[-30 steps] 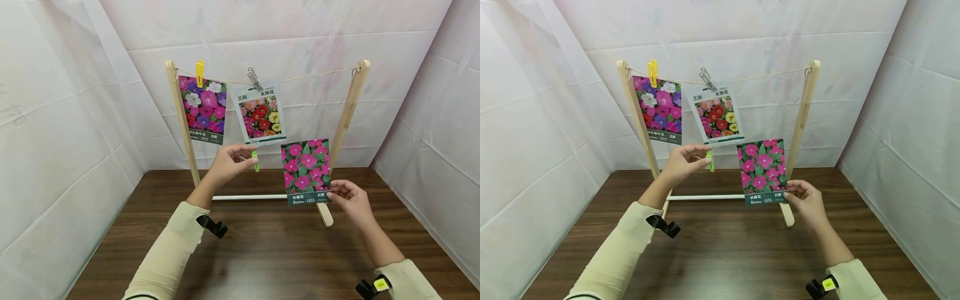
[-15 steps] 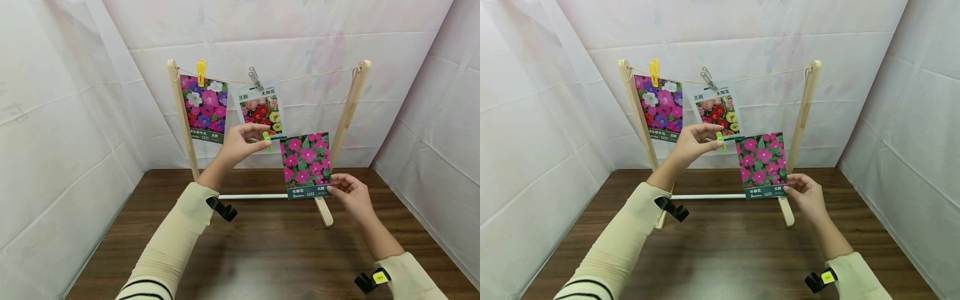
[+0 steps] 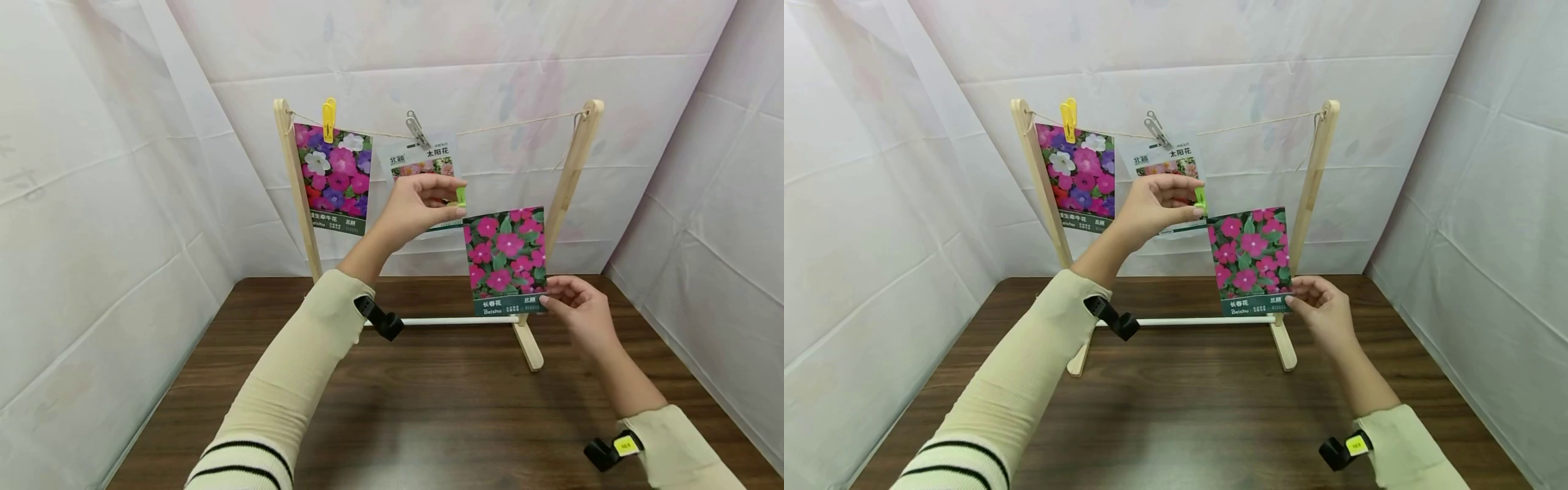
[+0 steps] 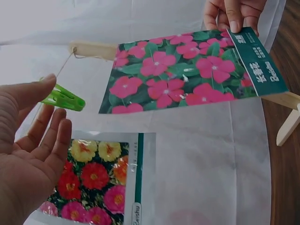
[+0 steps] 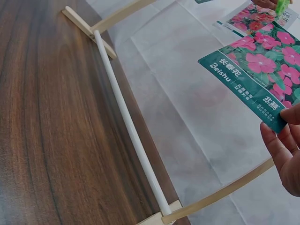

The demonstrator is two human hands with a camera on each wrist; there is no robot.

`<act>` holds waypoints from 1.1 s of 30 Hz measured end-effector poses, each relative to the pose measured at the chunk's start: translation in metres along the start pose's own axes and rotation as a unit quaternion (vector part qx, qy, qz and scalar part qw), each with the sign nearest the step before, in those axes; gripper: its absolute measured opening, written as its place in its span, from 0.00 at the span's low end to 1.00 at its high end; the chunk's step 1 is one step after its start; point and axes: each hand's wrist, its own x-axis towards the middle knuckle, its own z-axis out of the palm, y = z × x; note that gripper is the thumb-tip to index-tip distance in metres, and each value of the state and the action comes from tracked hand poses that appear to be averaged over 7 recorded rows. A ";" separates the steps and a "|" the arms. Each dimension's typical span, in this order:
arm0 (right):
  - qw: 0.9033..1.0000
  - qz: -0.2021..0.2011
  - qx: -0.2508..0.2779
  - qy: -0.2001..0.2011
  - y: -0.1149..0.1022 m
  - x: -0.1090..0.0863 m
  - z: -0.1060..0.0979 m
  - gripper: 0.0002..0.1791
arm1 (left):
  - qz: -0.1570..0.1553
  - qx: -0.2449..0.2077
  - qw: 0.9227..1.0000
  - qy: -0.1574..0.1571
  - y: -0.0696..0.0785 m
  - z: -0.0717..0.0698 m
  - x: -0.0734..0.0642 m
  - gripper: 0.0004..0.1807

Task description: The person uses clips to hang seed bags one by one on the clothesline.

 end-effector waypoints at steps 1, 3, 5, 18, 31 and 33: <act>1.000 0.001 0.000 0.001 -0.001 0.001 0.000 0.09 | 0.005 -0.002 1.000 0.002 0.001 0.001 0.002 0.18; 1.000 0.004 0.000 0.002 -0.001 0.003 0.001 0.09 | 0.009 -0.002 1.000 0.006 0.003 0.002 0.005 0.19; 1.000 0.009 0.002 0.007 -0.004 0.003 0.002 0.09 | 0.011 0.001 1.000 0.009 0.006 0.002 0.009 0.19; 1.000 0.008 0.005 0.015 -0.011 0.020 0.002 0.09 | 0.024 0.086 0.996 0.015 0.027 0.005 0.035 0.21; 0.998 -0.005 0.053 0.018 -0.018 0.037 0.012 0.12 | 0.015 0.050 0.996 0.069 0.059 0.021 0.068 0.19; 0.998 -0.008 0.064 0.020 -0.018 0.038 0.014 0.13 | 0.013 0.044 0.996 0.077 0.062 0.021 0.072 0.19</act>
